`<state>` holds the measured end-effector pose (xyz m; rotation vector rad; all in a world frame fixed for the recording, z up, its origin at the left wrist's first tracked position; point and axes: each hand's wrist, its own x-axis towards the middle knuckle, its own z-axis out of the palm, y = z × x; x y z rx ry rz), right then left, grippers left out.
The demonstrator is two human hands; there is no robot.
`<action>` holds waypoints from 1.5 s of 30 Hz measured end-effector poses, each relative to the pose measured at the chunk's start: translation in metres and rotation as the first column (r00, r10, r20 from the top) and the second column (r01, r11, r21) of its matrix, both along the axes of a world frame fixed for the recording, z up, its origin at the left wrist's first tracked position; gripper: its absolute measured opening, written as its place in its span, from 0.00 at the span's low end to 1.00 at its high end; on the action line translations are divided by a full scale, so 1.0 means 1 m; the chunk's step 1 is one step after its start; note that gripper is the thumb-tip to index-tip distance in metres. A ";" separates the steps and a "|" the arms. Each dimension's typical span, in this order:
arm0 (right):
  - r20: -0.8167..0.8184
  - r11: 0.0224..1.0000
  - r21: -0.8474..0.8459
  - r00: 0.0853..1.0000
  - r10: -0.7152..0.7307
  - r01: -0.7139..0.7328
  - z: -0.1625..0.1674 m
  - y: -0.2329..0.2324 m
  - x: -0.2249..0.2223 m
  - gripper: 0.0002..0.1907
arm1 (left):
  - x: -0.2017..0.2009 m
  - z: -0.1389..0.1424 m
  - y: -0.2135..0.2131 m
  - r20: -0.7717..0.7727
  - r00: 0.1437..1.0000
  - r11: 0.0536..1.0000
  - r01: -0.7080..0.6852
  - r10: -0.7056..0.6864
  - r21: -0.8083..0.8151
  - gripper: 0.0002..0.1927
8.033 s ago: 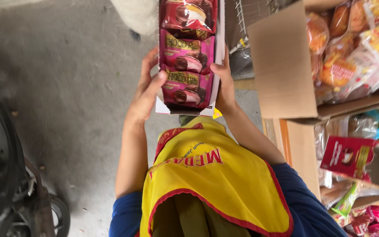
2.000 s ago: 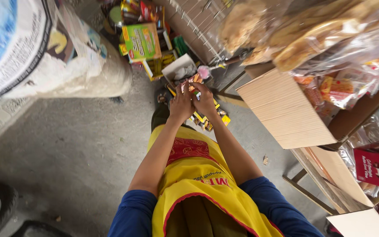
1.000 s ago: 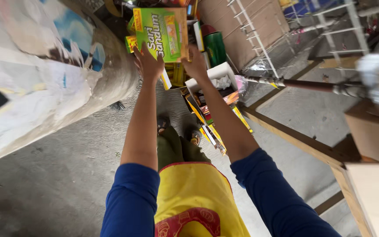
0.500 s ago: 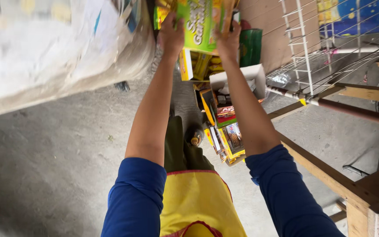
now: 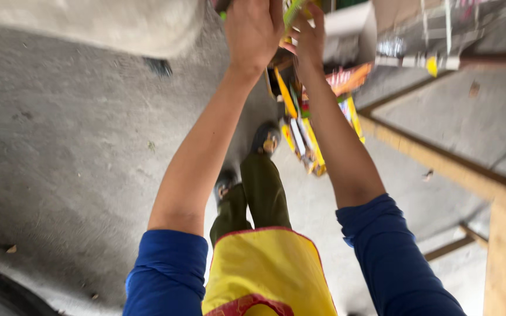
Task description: The person wipes the packaging of various snack items, including Choco Pie and Sari Gandum, using a white cloth. They handle the items one at a time, wiping each package before placing it back into a cardboard box or onto a metal rack.
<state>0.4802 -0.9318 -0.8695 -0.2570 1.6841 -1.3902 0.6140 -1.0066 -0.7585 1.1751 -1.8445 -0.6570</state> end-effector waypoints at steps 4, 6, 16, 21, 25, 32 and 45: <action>0.054 0.988 0.144 0.997 -0.053 0.045 -0.015 0.062 0.063 0.29 | 0.043 0.002 0.057 0.081 0.993 0.993 0.088 -0.081 -0.083 0.02; 0.081 0.983 0.179 0.995 -0.056 0.041 -0.021 0.103 0.097 0.29 | 0.069 0.005 0.090 0.098 0.992 0.988 0.090 -0.078 -0.125 0.02; -0.027 0.923 0.365 0.992 -0.123 0.124 -0.055 0.302 0.153 0.34 | 0.114 -0.008 0.235 0.179 0.978 0.994 0.104 -0.107 0.026 0.09; -0.468 0.749 0.382 0.812 -0.348 0.541 -0.059 0.373 0.108 0.45 | 0.118 -0.022 0.313 0.256 0.956 0.989 0.127 -0.143 0.078 0.10; -0.161 0.652 0.499 0.800 -0.577 0.571 -0.051 0.408 0.051 0.54 | 0.113 -0.040 0.365 0.309 0.941 0.989 0.115 -0.140 0.098 0.09; 0.325 0.893 0.323 0.849 -0.416 0.314 -0.084 0.427 0.020 0.40 | 0.087 -0.082 0.426 0.288 0.952 0.991 0.080 -0.106 0.104 0.08; 0.266 0.757 0.270 0.710 -0.652 0.595 -0.057 0.527 0.066 0.39 | 0.113 -0.057 0.508 0.353 0.935 0.999 -0.002 -0.016 0.050 0.06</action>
